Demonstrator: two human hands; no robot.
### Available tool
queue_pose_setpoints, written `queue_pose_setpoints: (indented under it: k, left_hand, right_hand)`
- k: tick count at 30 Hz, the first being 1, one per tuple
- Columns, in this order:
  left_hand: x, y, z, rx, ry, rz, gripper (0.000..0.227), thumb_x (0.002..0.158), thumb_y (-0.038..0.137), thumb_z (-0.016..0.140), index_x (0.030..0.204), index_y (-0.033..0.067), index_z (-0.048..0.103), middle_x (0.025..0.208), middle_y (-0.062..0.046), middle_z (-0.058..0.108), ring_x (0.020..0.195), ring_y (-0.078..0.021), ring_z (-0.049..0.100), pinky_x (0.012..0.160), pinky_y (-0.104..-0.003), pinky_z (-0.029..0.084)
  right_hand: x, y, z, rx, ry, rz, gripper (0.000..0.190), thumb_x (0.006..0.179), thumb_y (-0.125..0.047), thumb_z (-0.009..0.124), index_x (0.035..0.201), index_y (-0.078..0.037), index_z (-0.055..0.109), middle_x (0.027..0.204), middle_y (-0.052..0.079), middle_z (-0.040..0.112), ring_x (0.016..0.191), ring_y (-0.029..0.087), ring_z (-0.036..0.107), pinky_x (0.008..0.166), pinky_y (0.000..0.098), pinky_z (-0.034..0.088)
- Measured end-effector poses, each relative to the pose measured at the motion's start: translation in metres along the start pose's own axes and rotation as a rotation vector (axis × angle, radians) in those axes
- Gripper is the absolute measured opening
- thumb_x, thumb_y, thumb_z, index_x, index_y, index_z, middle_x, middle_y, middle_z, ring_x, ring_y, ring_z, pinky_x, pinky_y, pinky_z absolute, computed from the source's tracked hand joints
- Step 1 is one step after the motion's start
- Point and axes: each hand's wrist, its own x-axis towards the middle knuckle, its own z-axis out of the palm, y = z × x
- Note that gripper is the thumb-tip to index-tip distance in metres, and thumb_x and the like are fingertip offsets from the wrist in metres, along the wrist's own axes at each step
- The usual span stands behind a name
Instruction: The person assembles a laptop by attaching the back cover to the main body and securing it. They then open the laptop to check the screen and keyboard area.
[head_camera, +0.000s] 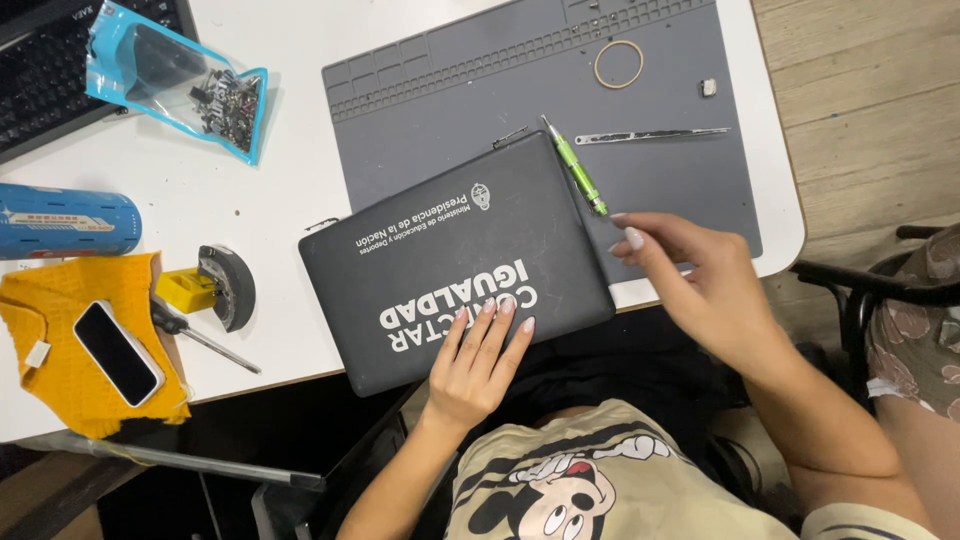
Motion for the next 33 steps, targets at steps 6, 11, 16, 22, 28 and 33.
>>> queue_pose_setpoints:
  k: [6,11,16,22,28,33]
  left_hand:
    - [-0.005,0.005,-0.002,-0.078,-0.016,-0.058,0.02,0.102,0.02,0.069,0.12,0.0184,0.079,0.122,-0.011,0.08,0.11,-0.0248,0.079,0.098,-0.046,0.061]
    - [-0.008,-0.005,-0.022,-0.21,-0.153,-0.292,0.043,0.09,0.037,0.082,0.127,0.0152,0.076,0.133,-0.013,0.074,0.123,-0.0316,0.071,0.112,-0.053,0.049]
    - [-0.028,-0.036,-0.054,-0.173,-0.239,-0.662,0.079,0.082,0.053,0.083,0.143,0.0069,0.064,0.154,-0.023,0.056,0.142,-0.0446,0.05,0.123,-0.067,0.023]
    - [-0.044,-0.047,-0.091,0.073,-0.203,-1.34,0.06,0.096,0.041,0.082,0.126,-0.0063,0.061,0.103,-0.024,0.068,0.094,-0.0386,0.067,0.088,-0.052,0.051]
    - [-0.04,-0.062,-0.103,-0.409,-0.555,-1.902,0.059,0.094,0.059,0.049,0.116,0.0095,0.072,0.091,-0.007,0.081,0.076,-0.0185,0.078,0.079,-0.031,0.06]
    - [-0.096,-0.061,-0.09,-1.046,-0.12,-1.989,0.048,0.101,0.046,0.059,0.097,-0.0011,0.069,0.075,-0.018,0.073,0.063,-0.0204,0.069,0.056,-0.027,0.053]
  right_hand:
    - [-0.009,0.023,0.002,-0.038,-0.128,0.164,0.03,0.101,-0.016,0.064,0.121,0.001,0.077,0.087,0.024,0.081,0.085,0.037,0.081,0.068,0.0464,0.065]
    - [-0.02,0.029,0.023,-0.054,-0.069,0.113,0.028,0.095,-0.014,0.073,0.118,0.003,0.077,0.093,0.022,0.08,0.084,0.034,0.079,0.067,0.0422,0.064]
    - [-0.02,0.029,0.043,-0.312,-0.045,0.153,0.039,0.095,-0.028,0.081,0.118,0.003,0.075,0.087,0.019,0.077,0.078,0.031,0.077,0.065,0.0417,0.063]
    - [-0.021,0.049,0.057,-0.653,-0.159,0.221,0.053,0.105,-0.056,0.065,0.11,-0.003,0.07,0.071,0.012,0.073,0.07,0.039,0.076,0.067,0.0511,0.057]
    - [-0.036,0.066,0.057,-0.908,-0.151,0.317,0.056,0.105,-0.072,0.052,0.098,-0.018,0.061,0.064,0.007,0.067,0.071,0.043,0.069,0.066,0.0511,0.05]
    - [-0.055,0.056,0.055,0.146,-0.28,0.818,0.04,0.107,-0.026,0.058,0.109,0.007,0.081,0.073,0.027,0.077,0.055,0.031,0.068,0.051,0.0361,0.05]
